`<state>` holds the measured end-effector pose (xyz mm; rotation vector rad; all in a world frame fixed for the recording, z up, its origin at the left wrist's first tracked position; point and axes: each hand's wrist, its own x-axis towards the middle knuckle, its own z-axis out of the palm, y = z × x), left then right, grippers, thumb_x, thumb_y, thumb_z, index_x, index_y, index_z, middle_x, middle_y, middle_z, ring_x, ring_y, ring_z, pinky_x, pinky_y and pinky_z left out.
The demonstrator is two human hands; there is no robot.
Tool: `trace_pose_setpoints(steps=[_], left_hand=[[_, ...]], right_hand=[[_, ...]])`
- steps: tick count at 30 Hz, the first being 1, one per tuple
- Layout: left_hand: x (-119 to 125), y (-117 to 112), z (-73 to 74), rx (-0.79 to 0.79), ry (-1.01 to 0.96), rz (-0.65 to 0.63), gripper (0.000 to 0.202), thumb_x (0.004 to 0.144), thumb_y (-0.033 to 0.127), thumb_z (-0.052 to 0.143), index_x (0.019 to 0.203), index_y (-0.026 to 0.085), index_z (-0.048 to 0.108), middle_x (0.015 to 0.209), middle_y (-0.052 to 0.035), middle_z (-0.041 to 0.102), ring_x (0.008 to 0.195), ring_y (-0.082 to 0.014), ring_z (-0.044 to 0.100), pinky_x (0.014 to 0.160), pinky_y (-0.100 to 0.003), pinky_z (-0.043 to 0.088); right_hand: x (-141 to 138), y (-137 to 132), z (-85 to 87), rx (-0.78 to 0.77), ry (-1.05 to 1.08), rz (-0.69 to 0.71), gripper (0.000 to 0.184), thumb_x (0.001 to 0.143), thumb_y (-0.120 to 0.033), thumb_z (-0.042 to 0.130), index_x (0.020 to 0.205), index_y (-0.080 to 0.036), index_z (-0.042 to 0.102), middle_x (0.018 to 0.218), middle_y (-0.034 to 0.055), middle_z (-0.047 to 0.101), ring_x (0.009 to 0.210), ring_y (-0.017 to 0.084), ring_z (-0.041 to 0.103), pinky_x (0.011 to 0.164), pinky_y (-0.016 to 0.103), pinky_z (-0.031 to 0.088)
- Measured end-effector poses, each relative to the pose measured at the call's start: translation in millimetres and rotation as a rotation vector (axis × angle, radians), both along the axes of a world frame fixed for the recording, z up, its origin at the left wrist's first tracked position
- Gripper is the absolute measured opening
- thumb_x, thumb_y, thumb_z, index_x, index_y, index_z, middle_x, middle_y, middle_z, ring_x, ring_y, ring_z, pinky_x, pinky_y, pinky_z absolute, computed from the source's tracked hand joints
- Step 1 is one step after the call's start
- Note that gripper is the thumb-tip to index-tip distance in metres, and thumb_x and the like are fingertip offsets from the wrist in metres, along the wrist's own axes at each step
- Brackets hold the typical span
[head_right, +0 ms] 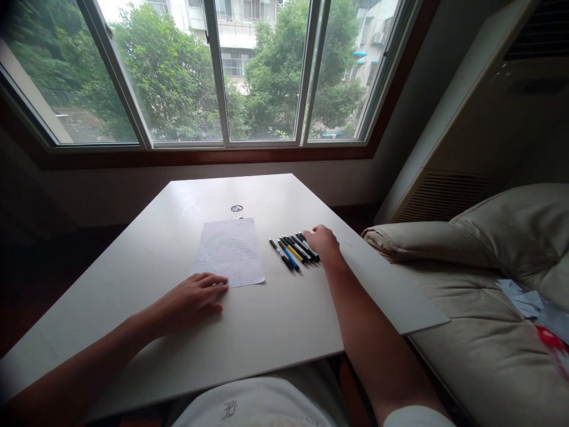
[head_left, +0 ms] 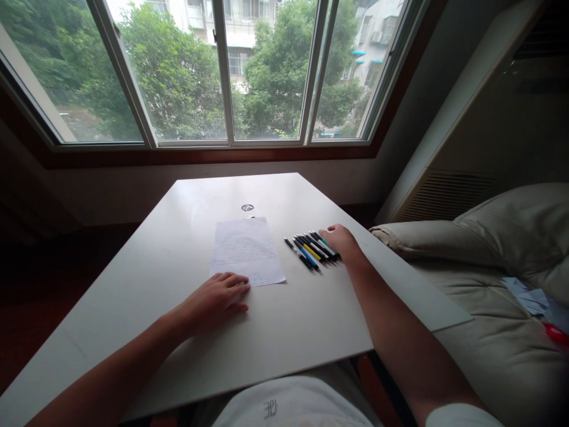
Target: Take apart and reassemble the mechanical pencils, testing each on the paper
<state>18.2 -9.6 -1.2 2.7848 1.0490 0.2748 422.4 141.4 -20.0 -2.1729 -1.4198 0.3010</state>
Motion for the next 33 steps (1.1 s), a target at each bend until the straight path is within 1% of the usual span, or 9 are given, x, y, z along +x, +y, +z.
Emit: trace_pose_setpoints(steps=[4,8,12,16,20,25,27,30,33], left_hand=[[0,0,0.0,0.006,0.002,-0.002,0.041,0.098,0.041,0.054,0.136,0.026,0.056,0.138,-0.009,0.058,0.122,-0.0291,0.054,0.101,-0.044,0.047],[0,1,-0.2,0.003,-0.004,-0.002,0.041,0.098,0.042,0.053,0.135,0.026,0.056,0.138,-0.0083,0.058,0.122,-0.0287,0.055,0.101,-0.044,0.048],[0,1,-1.1,0.002,-0.02,-0.005,0.041,0.097,0.043,0.054,0.135,0.027,0.057,0.138,-0.0083,0.059,0.121,-0.0287,0.056,0.1,-0.044,0.048],[0,1,-0.2,-0.005,-0.011,0.002,0.041,0.098,0.043,0.053,0.135,0.027,0.057,0.139,-0.0077,0.058,0.122,-0.0286,0.055,0.101,-0.044,0.048],[1,1,0.9,-0.01,0.008,0.006,0.041,0.098,0.043,0.053,0.135,0.027,0.057,0.139,-0.0074,0.058,0.122,-0.0289,0.054,0.102,-0.045,0.047],[0,0,0.8,-0.007,0.008,0.009,0.041,0.098,0.043,0.053,0.136,0.027,0.056,0.139,-0.0068,0.058,0.123,-0.0286,0.054,0.102,-0.045,0.047],[0,0,0.8,-0.005,0.006,0.006,0.041,0.098,0.043,0.053,0.136,0.028,0.056,0.139,-0.0071,0.058,0.123,-0.0285,0.054,0.101,-0.044,0.048],[0,0,0.6,0.0,-0.002,0.001,0.041,0.098,0.043,0.053,0.135,0.027,0.057,0.138,-0.0076,0.058,0.122,-0.0285,0.055,0.101,-0.044,0.048],[1,1,0.0,0.006,-0.016,-0.002,0.041,0.097,0.043,0.054,0.135,0.027,0.057,0.137,-0.0082,0.059,0.121,-0.0285,0.056,0.1,-0.044,0.048]], right_hand=[[0,3,-4.1,-0.063,-0.031,-0.019,0.059,0.08,-0.057,0.064,0.12,-0.014,0.063,0.118,0.0204,0.066,0.104,0.03,0.064,0.085,0.036,0.047],[-5,2,-5.0,-0.114,-0.063,-0.025,0.069,0.078,-0.066,0.062,0.126,-0.016,0.059,0.126,0.0211,0.061,0.112,0.034,0.06,0.091,0.042,0.046],[-12,-1,-5.0,-0.148,-0.1,-0.044,0.089,0.073,-0.08,0.056,0.133,-0.014,0.053,0.131,0.0253,0.056,0.122,0.042,0.053,0.099,0.053,0.04],[-24,-5,-2.2,-0.176,-0.121,-0.03,0.1,0.07,-0.087,0.051,0.136,-0.012,0.049,0.132,0.0271,0.054,0.126,0.043,0.05,0.103,0.055,0.036],[-39,-10,0.8,-0.225,-0.149,0.017,0.105,0.068,-0.09,0.049,0.139,-0.013,0.045,0.134,0.0273,0.052,0.128,0.043,0.047,0.104,0.055,0.035],[-51,-17,-0.7,-0.242,-0.179,0.045,0.112,0.063,-0.091,0.052,0.141,-0.012,0.041,0.138,0.0287,0.048,0.131,0.043,0.043,0.106,0.055,0.031],[-54,-20,-2.6,-0.227,-0.205,0.072,0.116,0.062,-0.091,0.054,0.145,-0.012,0.036,0.142,0.0281,0.044,0.136,0.043,0.036,0.109,0.056,0.028],[-60,-25,-5.3,-0.223,-0.246,0.142,0.119,0.061,-0.089,0.056,0.15,-0.014,0.031,0.151,0.0264,0.033,0.144,0.043,0.023,0.113,0.057,0.02],[-63,-26,-7.0,-0.234,-0.251,0.177,0.116,0.064,-0.086,0.058,0.149,-0.014,0.031,0.154,0.026,0.029,0.145,0.043,0.019,0.114,0.058,0.017]])
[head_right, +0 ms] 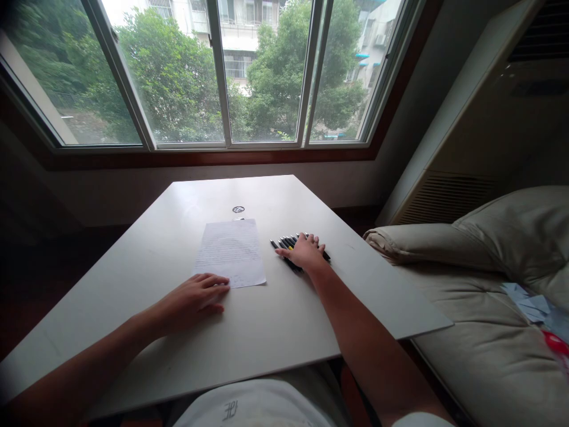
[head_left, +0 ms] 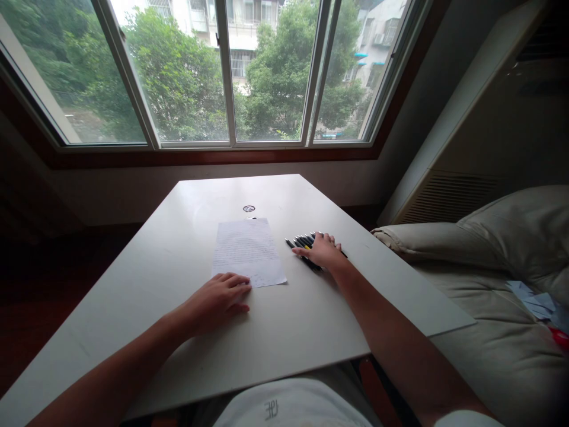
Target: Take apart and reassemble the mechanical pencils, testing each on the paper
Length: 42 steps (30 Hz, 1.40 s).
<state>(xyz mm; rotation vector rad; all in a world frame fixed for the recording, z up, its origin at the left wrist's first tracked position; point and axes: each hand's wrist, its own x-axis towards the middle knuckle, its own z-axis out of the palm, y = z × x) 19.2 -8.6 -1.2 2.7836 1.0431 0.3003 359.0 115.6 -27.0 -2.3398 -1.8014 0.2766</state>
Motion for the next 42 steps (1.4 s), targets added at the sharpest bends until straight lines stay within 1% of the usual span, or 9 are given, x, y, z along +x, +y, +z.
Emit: trace_pose_setpoints(steps=[7,10,12,16,19,22,25,29,42], left_hand=[[0,0,0.1,0.012,-0.001,-0.008,0.041,0.097,0.042,0.054,0.134,0.026,0.058,0.137,-0.0084,0.059,0.122,-0.0285,0.055,0.101,-0.045,0.048],[0,0,-1.9,0.028,-0.019,-0.007,0.042,0.097,0.043,0.055,0.135,0.027,0.057,0.137,-0.0086,0.059,0.121,-0.0283,0.056,0.101,-0.045,0.049],[0,1,-5.2,0.052,-0.04,0.011,0.044,0.097,0.043,0.055,0.137,0.027,0.055,0.138,-0.0087,0.059,0.122,-0.0282,0.056,0.102,-0.045,0.049],[2,5,-14.0,0.14,-0.082,0.124,0.045,0.099,0.041,0.05,0.141,0.024,0.051,0.141,-0.0096,0.057,0.125,-0.0289,0.054,0.105,-0.048,0.047],[5,11,-19.9,0.213,-0.126,0.248,0.044,0.102,0.037,0.043,0.143,0.021,0.05,0.143,-0.0112,0.054,0.131,-0.0285,0.05,0.108,-0.05,0.044],[7,19,-26.1,0.234,-0.108,0.311,0.047,0.103,0.033,0.037,0.146,0.018,0.045,0.152,-0.0118,0.044,0.142,-0.0277,0.038,0.116,-0.05,0.035],[6,25,-34.0,0.177,-0.037,0.333,0.051,0.103,0.033,0.033,0.151,0.016,0.038,0.159,-0.0113,0.032,0.149,-0.027,0.025,0.121,-0.051,0.025],[4,29,-42.4,0.062,0.047,0.39,0.056,0.103,0.04,0.029,0.154,0.017,0.032,0.161,-0.0108,0.027,0.151,-0.0258,0.021,0.122,-0.05,0.019],[4,27,-37.3,-0.008,0.119,0.399,0.061,0.103,0.046,0.023,0.157,0.017,0.024,0.163,-0.009,0.019,0.152,-0.0239,0.015,0.123,-0.047,0.012]], right_hand=[[7,7,-3.7,0.065,-0.004,-0.043,0.099,0.072,-0.076,0.061,0.143,-0.01,0.043,0.149,0.0274,0.037,0.143,0.043,0.026,0.114,0.061,0.015],[-5,1,-1.0,0.207,-0.011,0.036,0.096,0.077,-0.073,0.061,0.145,-0.008,0.041,0.153,0.0267,0.034,0.145,0.044,0.021,0.116,0.063,0.012],[-22,-9,3.5,0.375,0.021,0.188,0.082,0.087,-0.067,0.054,0.143,-0.008,0.045,0.153,0.0233,0.037,0.147,0.04,0.022,0.118,0.059,0.013],[-66,-39,11.6,0.613,0.224,0.689,0.055,0.099,-0.048,0.044,0.142,-0.014,0.049,0.148,0.0162,0.048,0.145,0.028,0.033,0.119,0.048,0.027],[-92,-57,10.1,0.587,0.234,0.956,0.054,0.101,-0.044,0.043,0.146,-0.014,0.047,0.15,0.0151,0.047,0.146,0.028,0.032,0.12,0.05,0.026],[-103,-67,3.2,0.449,0.156,1.091,0.063,0.1,-0.047,0.043,0.152,-0.011,0.038,0.156,0.017,0.036,0.148,0.031,0.026,0.121,0.052,0.022],[-106,-70,-3.1,0.289,0.103,1.108,0.071,0.1,-0.054,0.037,0.156,-0.011,0.028,0.161,0.0157,0.023,0.15,0.031,0.021,0.122,0.05,0.019],[-106,-70,-6.2,0.153,0.058,1.06,0.074,0.1,-0.06,0.029,0.158,-0.014,0.023,0.163,0.0118,0.017,0.15,0.03,0.019,0.124,0.047,0.013],[-87,-59,-9.5,0.114,0.039,1.044,0.082,0.097,-0.068,0.027,0.158,-0.014,0.02,0.163,0.011,0.018,0.15,0.029,0.02,0.124,0.043,0.012]])
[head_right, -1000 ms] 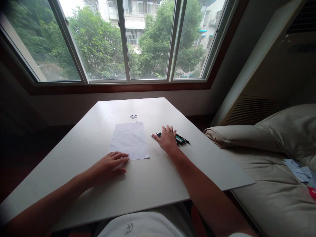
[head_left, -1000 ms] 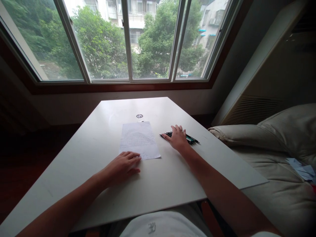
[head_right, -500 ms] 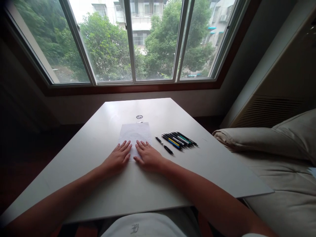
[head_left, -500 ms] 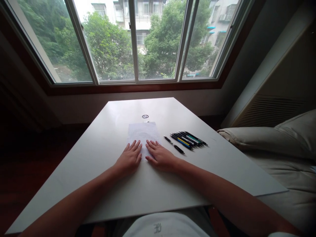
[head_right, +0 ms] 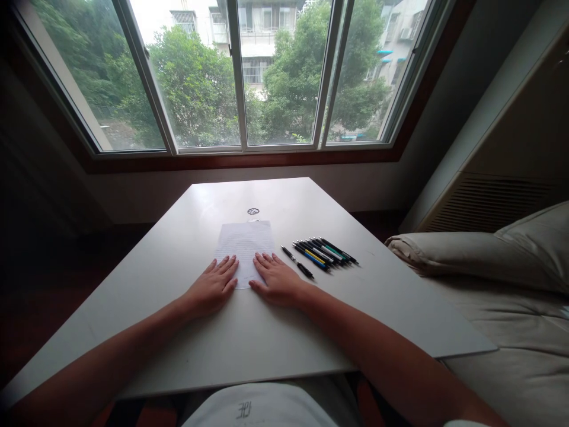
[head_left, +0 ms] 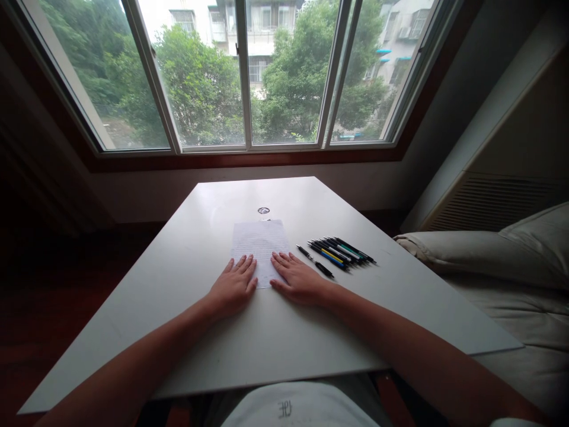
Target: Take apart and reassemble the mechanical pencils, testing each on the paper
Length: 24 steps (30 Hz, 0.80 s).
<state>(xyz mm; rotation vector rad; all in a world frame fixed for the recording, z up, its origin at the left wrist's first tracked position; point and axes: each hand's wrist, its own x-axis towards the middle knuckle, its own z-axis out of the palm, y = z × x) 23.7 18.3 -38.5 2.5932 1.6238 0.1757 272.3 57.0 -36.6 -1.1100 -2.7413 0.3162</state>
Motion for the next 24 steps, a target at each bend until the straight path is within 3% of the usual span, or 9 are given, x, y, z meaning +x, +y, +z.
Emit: trace_pose_setpoints(steps=[10,24], left_hand=[[-0.1,-1.4,-0.6,0.005,-0.02,0.002,0.06,0.103,0.046,0.024,0.157,0.018,0.025,0.163,-0.0083,0.02,0.152,-0.0236,0.016,0.123,-0.047,0.013],[-1.3,-1.0,-1.4,0.011,-0.025,-0.026,0.058,0.103,0.047,0.025,0.156,0.024,0.026,0.163,-0.0056,0.022,0.152,-0.0243,0.017,0.122,-0.047,0.015]], right_hand=[[3.7,0.3,4.5,-0.019,-0.007,0.043,0.084,0.095,-0.071,0.027,0.158,-0.015,0.02,0.163,0.0095,0.02,0.15,0.028,0.019,0.124,0.043,0.011],[5.0,-6.0,8.1,-0.003,0.001,-0.014,0.086,0.095,-0.072,0.026,0.158,-0.012,0.022,0.163,0.0115,0.016,0.151,0.029,0.017,0.124,0.041,0.013]])
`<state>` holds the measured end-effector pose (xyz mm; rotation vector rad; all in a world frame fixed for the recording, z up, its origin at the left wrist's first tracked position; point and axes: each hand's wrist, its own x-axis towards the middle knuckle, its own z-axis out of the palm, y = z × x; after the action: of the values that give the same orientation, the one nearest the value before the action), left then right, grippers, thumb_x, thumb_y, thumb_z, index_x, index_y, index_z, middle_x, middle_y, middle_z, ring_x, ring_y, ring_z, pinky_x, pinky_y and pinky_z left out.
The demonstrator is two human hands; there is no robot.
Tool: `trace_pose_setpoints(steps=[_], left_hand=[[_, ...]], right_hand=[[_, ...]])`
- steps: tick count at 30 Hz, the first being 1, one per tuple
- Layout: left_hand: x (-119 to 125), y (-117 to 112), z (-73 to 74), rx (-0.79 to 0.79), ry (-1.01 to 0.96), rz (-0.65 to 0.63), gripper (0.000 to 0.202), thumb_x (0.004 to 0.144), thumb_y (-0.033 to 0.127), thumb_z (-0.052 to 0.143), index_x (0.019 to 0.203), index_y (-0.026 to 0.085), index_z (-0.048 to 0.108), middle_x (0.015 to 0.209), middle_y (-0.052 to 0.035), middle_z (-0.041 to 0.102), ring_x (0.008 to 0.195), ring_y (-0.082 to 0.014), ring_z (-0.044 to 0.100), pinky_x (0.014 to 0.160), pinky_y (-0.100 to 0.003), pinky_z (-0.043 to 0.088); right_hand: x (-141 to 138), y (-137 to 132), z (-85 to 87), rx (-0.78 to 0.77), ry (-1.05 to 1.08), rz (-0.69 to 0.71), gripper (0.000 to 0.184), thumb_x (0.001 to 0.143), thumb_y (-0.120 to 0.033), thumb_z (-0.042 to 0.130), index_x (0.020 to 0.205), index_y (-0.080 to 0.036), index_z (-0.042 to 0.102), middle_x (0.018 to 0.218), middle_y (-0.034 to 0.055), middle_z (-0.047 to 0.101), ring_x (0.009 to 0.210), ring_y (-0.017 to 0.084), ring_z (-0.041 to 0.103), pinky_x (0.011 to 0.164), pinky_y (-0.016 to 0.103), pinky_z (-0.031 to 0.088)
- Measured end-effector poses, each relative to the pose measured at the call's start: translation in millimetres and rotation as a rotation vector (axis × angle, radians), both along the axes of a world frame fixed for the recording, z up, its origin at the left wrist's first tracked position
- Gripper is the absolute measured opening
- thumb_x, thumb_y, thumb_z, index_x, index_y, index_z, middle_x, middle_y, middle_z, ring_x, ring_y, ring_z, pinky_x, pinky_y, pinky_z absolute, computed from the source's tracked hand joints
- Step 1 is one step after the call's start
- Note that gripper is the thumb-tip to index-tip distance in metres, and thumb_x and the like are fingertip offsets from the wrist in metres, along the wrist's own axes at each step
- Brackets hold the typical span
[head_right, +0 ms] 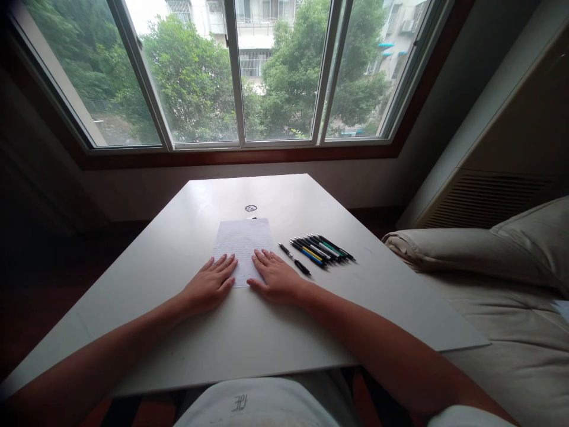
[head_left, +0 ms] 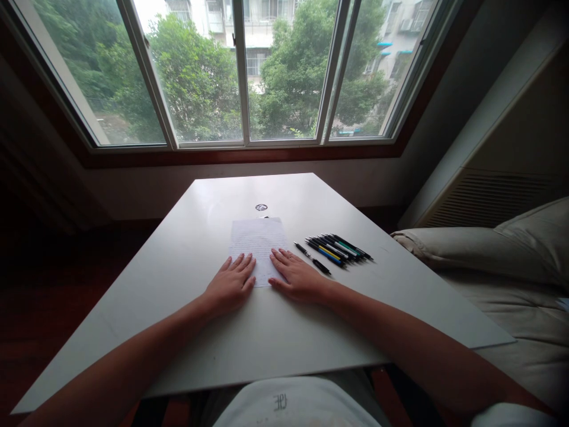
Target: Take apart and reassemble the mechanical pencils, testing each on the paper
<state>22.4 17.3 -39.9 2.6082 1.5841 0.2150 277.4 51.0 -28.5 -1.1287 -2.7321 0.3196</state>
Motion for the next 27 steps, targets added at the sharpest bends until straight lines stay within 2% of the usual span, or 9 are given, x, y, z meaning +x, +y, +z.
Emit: trace_pose_setpoints(steps=[7,22,27], left_hand=[[0,-1,-1.4,0.007,-0.002,-0.001,0.058,0.103,0.047,0.025,0.156,0.024,0.026,0.163,-0.0055,0.023,0.151,-0.0246,0.018,0.122,-0.047,0.014],[-1,0,-0.7,-0.04,0.025,0.007,0.06,0.103,0.048,0.022,0.157,0.022,0.024,0.164,-0.0041,0.019,0.152,-0.0245,0.013,0.123,-0.046,0.009],[0,-1,1.0,-0.043,0.055,-0.003,0.06,0.103,0.046,0.021,0.157,0.019,0.022,0.164,-0.005,0.019,0.153,-0.0237,0.012,0.123,-0.047,0.008]], right_hand=[[-1,1,-2.4,-0.005,-0.007,0.009,0.087,0.094,-0.072,0.026,0.158,-0.013,0.023,0.163,0.011,0.017,0.151,0.03,0.015,0.124,0.043,0.012],[-7,4,-7.4,-0.025,-0.043,-0.002,0.087,0.095,-0.071,0.025,0.158,-0.011,0.022,0.163,0.0099,0.016,0.151,0.028,0.015,0.124,0.041,0.006],[-7,5,-10.7,-0.015,-0.033,0.001,0.088,0.095,-0.072,0.024,0.157,-0.011,0.023,0.163,0.0099,0.015,0.151,0.03,0.017,0.124,0.042,0.009]])
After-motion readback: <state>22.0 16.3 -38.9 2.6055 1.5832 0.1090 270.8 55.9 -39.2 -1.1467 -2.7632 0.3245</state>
